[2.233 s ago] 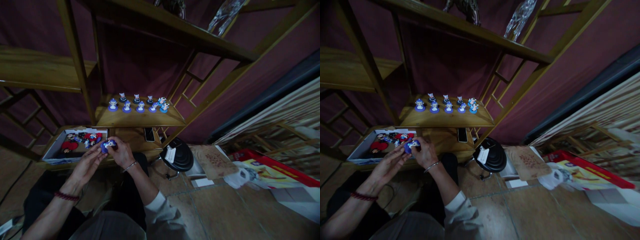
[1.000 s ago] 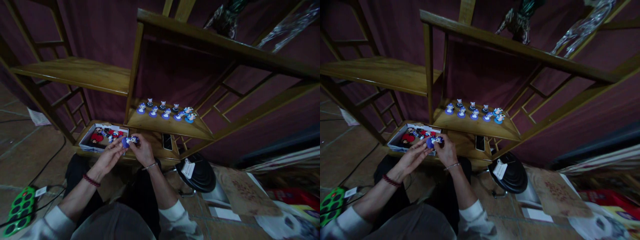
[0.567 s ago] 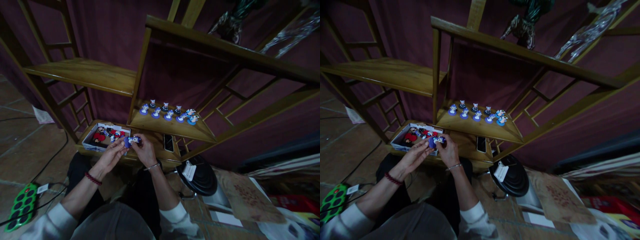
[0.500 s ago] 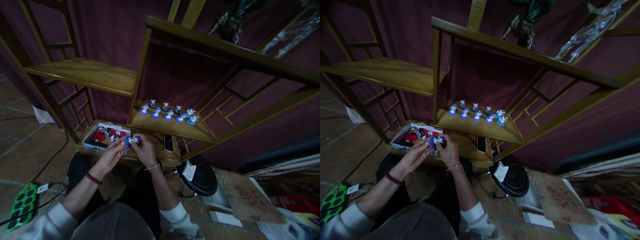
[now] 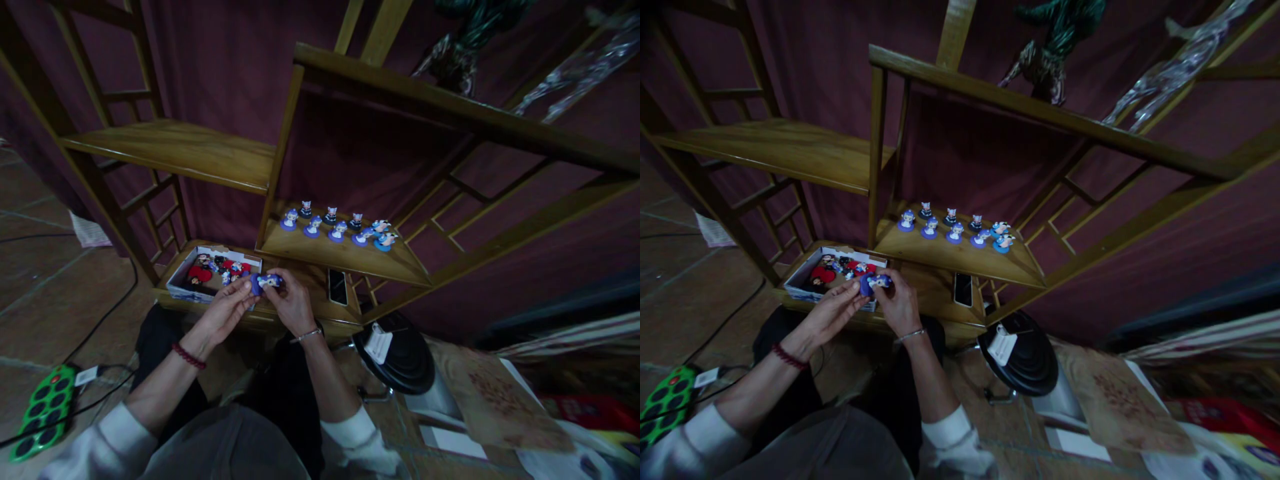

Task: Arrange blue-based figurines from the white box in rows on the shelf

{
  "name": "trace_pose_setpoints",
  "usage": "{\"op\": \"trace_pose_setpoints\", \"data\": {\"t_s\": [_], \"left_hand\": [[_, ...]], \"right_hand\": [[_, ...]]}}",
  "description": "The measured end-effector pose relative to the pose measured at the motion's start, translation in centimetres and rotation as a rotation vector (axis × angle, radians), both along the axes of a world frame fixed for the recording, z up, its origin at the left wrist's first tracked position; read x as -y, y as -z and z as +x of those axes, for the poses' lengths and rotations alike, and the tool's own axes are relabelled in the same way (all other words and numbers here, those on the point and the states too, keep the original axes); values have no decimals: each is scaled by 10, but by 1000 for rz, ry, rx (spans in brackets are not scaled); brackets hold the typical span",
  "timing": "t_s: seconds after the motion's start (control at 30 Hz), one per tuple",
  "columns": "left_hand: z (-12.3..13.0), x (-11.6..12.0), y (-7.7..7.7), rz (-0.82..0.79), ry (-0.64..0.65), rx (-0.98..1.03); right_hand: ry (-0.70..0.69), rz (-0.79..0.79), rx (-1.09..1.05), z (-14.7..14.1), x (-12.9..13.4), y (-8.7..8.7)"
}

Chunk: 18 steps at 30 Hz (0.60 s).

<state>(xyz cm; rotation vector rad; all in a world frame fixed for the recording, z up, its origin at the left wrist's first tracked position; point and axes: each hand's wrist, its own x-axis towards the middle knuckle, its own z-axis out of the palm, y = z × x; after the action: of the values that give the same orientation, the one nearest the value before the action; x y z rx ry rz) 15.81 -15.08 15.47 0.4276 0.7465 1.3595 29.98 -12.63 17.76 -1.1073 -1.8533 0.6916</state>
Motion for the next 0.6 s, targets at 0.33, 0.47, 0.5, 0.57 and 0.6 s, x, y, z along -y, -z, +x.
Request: {"op": "trace_pose_setpoints", "data": {"t_s": [0.33,0.47,0.5,0.57,0.6], "left_hand": [[-1,1,2,5,-7,2],[-1,0,4,16,6,-7],[-1,0,4,16,3,-7],[-1,1,3,15,-3,-12],[-1,1,3,16,-2,-17]], "right_hand": [[-53,41,1,-1,2,-4],[-76,51,36,-1,1,-7],[-83,54,44,-1,2,-8],[-90,57,60,-1,2,-9],[-91,57,68,-1,2,-10]]}}
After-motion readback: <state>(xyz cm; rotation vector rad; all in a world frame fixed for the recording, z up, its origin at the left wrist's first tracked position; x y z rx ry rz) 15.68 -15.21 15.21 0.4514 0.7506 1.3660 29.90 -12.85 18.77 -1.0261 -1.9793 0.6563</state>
